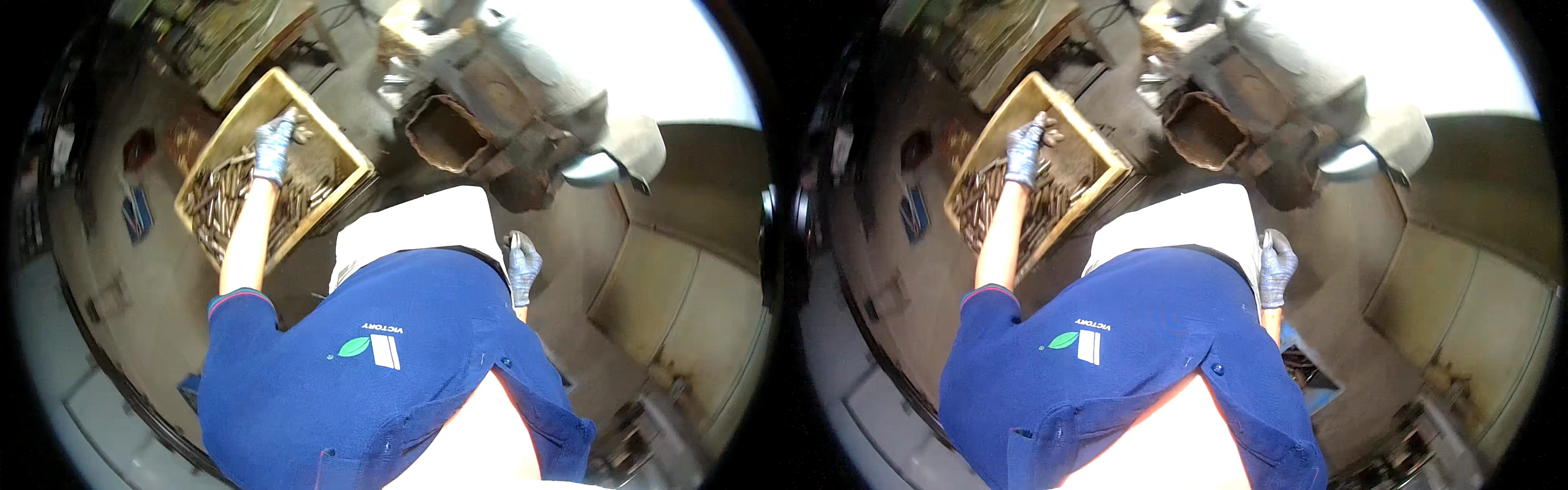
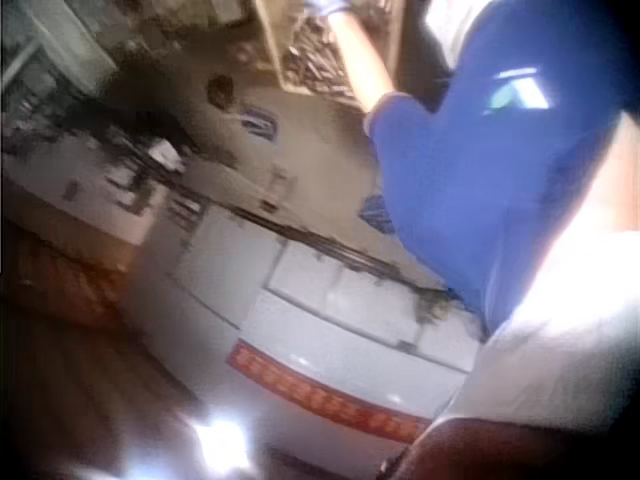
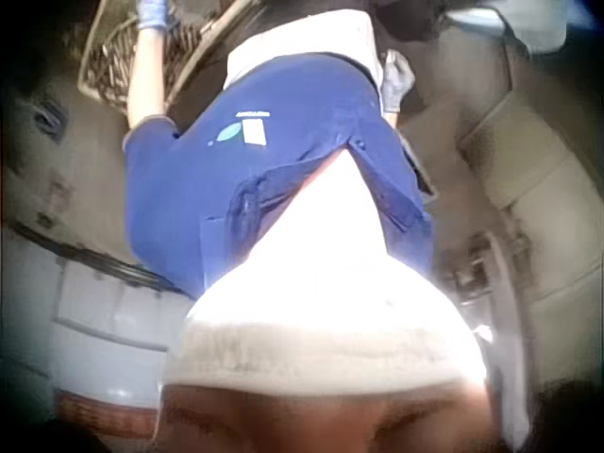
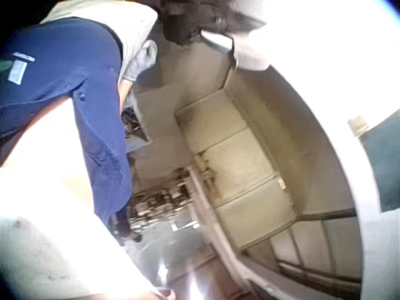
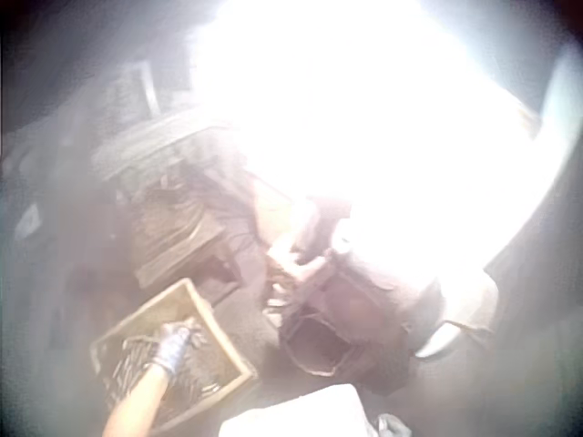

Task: The person uses a bench grinder to sharpen or smooth small cylindrical metal parts, picking them from a container and placing them back after the grinding is complete.

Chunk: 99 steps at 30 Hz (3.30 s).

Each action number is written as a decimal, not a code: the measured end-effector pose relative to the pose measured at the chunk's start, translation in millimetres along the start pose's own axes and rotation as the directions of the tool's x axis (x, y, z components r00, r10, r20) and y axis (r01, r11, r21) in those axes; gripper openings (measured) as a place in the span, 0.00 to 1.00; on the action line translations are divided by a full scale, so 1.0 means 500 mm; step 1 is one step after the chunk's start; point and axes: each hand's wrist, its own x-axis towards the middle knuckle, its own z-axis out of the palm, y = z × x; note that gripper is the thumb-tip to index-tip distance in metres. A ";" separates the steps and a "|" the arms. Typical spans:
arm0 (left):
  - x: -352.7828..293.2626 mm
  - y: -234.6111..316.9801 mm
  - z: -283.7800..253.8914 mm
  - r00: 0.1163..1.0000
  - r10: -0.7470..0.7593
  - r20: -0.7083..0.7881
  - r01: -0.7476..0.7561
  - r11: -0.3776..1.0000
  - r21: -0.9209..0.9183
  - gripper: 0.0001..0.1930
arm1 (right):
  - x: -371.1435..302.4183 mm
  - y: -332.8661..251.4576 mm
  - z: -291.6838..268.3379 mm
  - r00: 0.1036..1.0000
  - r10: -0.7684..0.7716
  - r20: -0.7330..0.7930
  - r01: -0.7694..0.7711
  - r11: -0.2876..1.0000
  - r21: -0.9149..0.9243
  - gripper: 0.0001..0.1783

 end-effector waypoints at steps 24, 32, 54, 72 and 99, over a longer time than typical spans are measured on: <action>0.060 -0.275 0.082 0.940 -0.319 0.124 -0.054 0.220 0.974 0.19 | 0.037 -0.030 0.009 0.986 0.005 0.168 0.054 0.937 -0.345 0.08; 0.079 -0.303 0.068 0.964 -0.257 0.067 0.010 0.288 0.958 0.22 | 0.014 -0.008 -0.023 0.992 0.020 0.127 0.020 0.952 -0.306 0.10; -0.182 0.147 0.455 0.632 0.053 0.773 0.048 0.993 -0.108 0.14 | 0.051 -0.332 0.114 0.688 -0.699 0.195 0.726 0.661 -0.190 0.19; -0.202 0.048 0.665 0.558 0.075 0.827 -0.049 0.997 -0.058 0.10 | 0.076 -0.193 0.003 0.780 -0.548 -0.303 0.517 0.837 -0.182 0.07; -0.141 -0.082 0.808 0.665 -0.162 0.729 0.330 0.939 -0.093 0.06 | 0.220 -0.074 0.008 0.925 -0.092 -0.369 0.199 0.945 0.261 0.08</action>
